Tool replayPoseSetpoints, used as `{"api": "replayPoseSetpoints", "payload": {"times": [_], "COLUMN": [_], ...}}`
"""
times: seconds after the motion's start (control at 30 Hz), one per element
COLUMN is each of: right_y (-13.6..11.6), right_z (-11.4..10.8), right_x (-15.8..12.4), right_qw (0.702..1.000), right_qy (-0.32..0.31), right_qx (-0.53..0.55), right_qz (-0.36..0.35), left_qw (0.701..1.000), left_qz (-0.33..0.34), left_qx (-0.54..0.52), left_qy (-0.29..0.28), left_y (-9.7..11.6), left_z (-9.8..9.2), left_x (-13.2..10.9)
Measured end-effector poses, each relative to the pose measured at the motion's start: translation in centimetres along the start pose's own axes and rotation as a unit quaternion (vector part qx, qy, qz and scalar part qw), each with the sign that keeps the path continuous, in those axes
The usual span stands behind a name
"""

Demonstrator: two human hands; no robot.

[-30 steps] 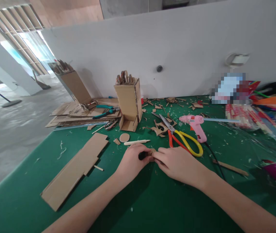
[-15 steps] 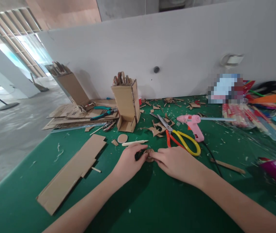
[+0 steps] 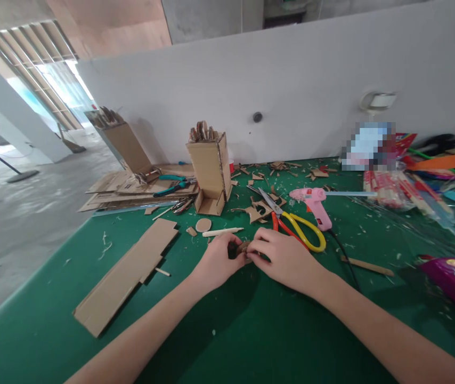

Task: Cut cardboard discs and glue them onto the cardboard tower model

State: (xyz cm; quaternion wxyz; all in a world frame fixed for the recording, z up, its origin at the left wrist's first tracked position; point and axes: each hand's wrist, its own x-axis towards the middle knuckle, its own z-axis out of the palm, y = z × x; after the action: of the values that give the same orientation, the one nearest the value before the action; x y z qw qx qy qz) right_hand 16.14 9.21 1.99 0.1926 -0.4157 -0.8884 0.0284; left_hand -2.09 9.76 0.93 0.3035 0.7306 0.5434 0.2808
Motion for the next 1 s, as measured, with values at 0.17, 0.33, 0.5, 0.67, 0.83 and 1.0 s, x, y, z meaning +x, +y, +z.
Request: {"api": "replayPoseSetpoints", "payload": {"times": [0.17, 0.33, 0.5, 0.67, 0.83, 1.0], "right_y": [-0.1, -0.2, 0.4, 1.3, 1.5, 1.5], "right_z": [-0.1, -0.6, 0.0, 0.3, -0.6, -0.4], "right_x": [0.0, 0.1, 0.0, -0.5, -0.7, -0.6], "right_qw": [0.991, 0.967, 0.975, 0.978, 0.977, 0.974], "right_qy": [0.017, 0.007, 0.088, 0.157, 0.128, 0.138], "right_qx": [0.099, 0.243, 0.202, 0.032, -0.065, -0.046], "right_qz": [0.088, 0.073, -0.008, -0.134, -0.160, -0.175], "left_qw": [0.995, 0.991, 0.988, 0.983, 0.914, 0.910], "left_qz": [-0.008, 0.028, 0.121, 0.069, 0.018, -0.017], "left_qx": [-0.100, -0.130, -0.086, -0.172, -0.390, -0.406], "left_qy": [-0.018, -0.014, 0.031, 0.011, -0.111, -0.083], "left_y": [0.6, 1.2, 0.9, 0.7, 1.4, 2.0], "left_z": [-0.5, -1.2, -1.3, -1.2, -1.4, -1.2], "left_x": [-0.4, -0.6, -0.9, -0.9, -1.2, -1.4]}}
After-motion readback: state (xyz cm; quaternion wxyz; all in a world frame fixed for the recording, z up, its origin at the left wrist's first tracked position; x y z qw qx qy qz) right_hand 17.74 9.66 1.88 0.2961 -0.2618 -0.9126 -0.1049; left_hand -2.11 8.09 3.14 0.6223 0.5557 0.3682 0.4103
